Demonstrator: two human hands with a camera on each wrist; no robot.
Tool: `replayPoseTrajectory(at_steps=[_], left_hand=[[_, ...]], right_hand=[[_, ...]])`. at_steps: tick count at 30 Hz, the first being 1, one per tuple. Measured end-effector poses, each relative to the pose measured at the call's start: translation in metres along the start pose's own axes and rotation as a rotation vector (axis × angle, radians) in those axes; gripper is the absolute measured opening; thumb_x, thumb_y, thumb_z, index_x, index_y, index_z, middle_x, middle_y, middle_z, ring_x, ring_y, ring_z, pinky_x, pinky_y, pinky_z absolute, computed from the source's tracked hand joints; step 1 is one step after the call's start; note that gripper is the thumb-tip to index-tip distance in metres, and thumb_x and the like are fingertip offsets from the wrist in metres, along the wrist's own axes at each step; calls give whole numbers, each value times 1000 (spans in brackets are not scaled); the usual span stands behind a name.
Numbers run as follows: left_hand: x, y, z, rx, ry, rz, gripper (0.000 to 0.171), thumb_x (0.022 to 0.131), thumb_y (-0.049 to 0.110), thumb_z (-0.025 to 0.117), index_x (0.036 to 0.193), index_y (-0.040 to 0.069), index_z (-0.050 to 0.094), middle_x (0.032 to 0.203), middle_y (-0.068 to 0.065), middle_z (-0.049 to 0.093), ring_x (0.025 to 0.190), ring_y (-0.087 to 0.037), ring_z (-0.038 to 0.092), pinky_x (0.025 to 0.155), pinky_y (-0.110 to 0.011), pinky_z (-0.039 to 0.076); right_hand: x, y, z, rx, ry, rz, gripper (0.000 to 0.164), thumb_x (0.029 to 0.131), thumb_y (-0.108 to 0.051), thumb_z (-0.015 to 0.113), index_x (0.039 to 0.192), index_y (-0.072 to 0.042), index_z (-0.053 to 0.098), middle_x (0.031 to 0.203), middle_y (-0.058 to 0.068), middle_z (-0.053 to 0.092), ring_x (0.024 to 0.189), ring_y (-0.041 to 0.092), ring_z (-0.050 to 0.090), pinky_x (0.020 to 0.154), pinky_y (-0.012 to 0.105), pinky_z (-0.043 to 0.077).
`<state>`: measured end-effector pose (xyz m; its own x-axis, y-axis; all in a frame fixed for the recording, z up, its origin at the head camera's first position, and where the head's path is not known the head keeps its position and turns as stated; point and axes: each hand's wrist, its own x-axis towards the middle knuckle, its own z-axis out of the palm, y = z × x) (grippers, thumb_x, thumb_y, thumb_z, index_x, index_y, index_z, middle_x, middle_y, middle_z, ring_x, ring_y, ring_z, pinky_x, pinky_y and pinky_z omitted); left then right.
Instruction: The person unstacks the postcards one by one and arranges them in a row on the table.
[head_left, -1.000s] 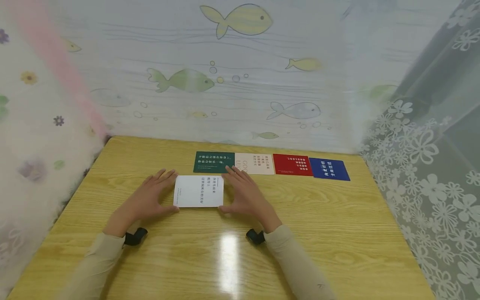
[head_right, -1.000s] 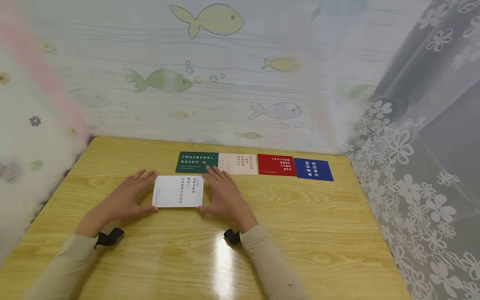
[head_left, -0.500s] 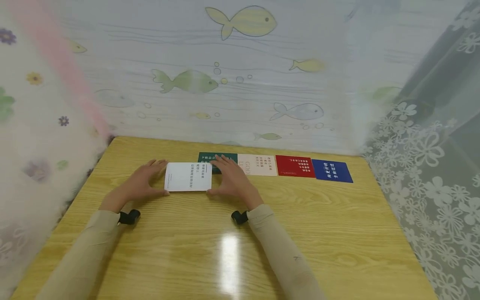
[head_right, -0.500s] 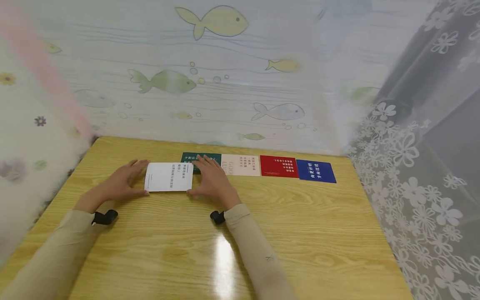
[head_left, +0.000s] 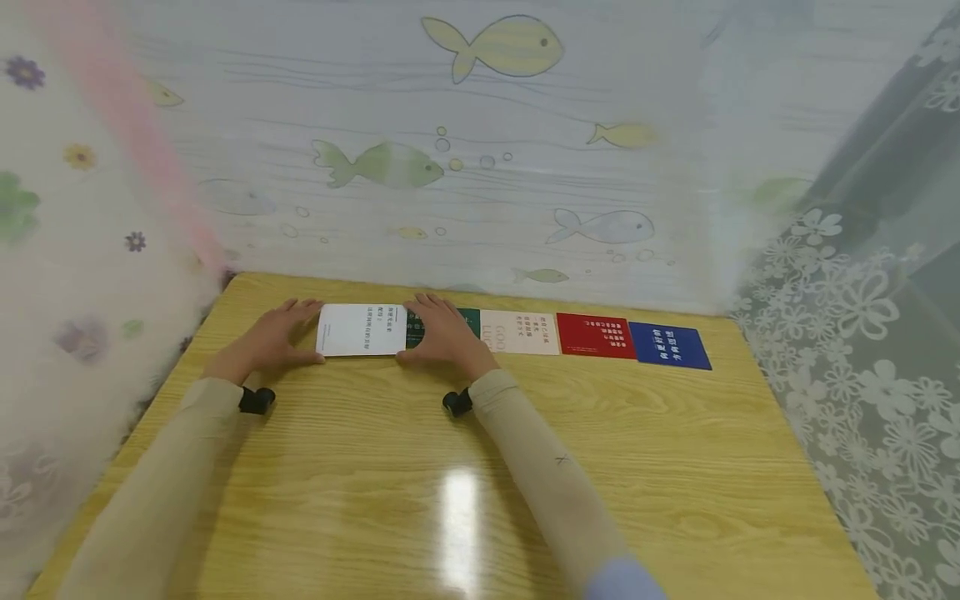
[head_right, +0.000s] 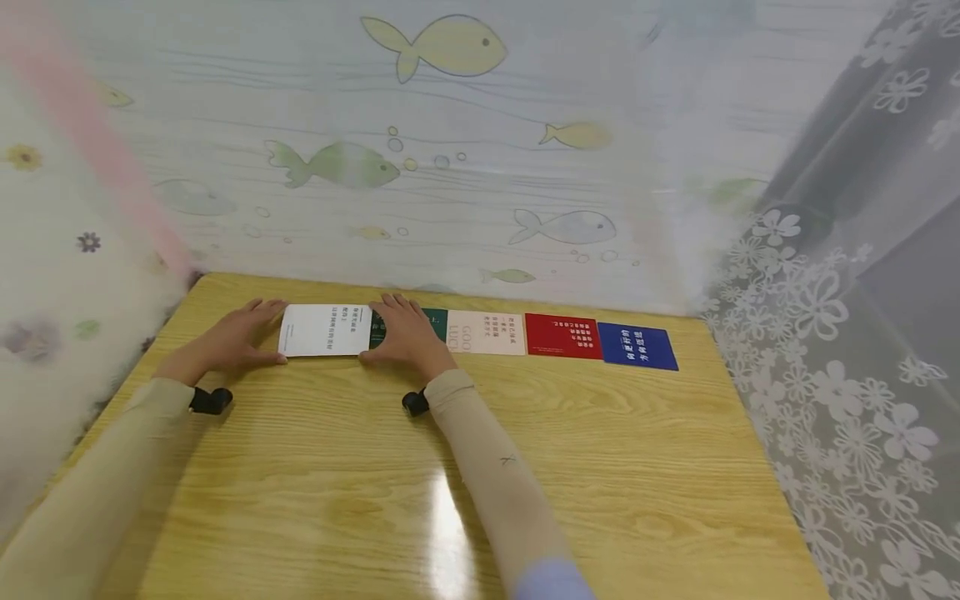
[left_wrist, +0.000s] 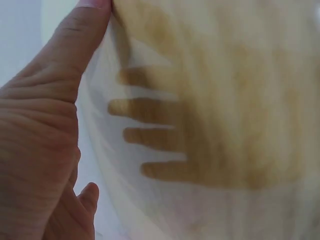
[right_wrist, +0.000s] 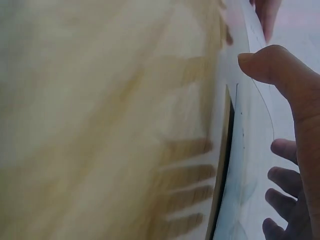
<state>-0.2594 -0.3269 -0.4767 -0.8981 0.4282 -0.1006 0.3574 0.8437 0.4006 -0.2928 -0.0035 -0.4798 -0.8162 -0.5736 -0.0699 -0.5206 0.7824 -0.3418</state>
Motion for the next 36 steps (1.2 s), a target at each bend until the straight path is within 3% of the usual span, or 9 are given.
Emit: replayPoseTrajectory(at_steps=[12,28,36], left_hand=[[16,-9,-20,59,-104,-56,102,86,44,80,159,-2,25,161,-32,23,146,-60,12,115,-77,14],[24,-4,-32,85,-193,-93,103,85,45,81,159,0,26,161,-34,20,147,-60,9,116,-77,7],[21,0,-27,24,-176,-114,103,87,50,77,159,-2,25,162,-35,17,148,-59,7,118,-74,7]], right_hand=[[24,-1,4,-12,-13,1,98,82,-60,78,159,-17,36,169,6,24,157,25,18,129,46,17],[26,-5,4,-38,-72,27,98,84,-63,73,160,-16,34,169,9,22,158,28,15,128,48,16],[17,-3,4,-16,-65,6,100,87,-63,70,162,-14,27,170,10,19,158,28,12,129,46,12]])
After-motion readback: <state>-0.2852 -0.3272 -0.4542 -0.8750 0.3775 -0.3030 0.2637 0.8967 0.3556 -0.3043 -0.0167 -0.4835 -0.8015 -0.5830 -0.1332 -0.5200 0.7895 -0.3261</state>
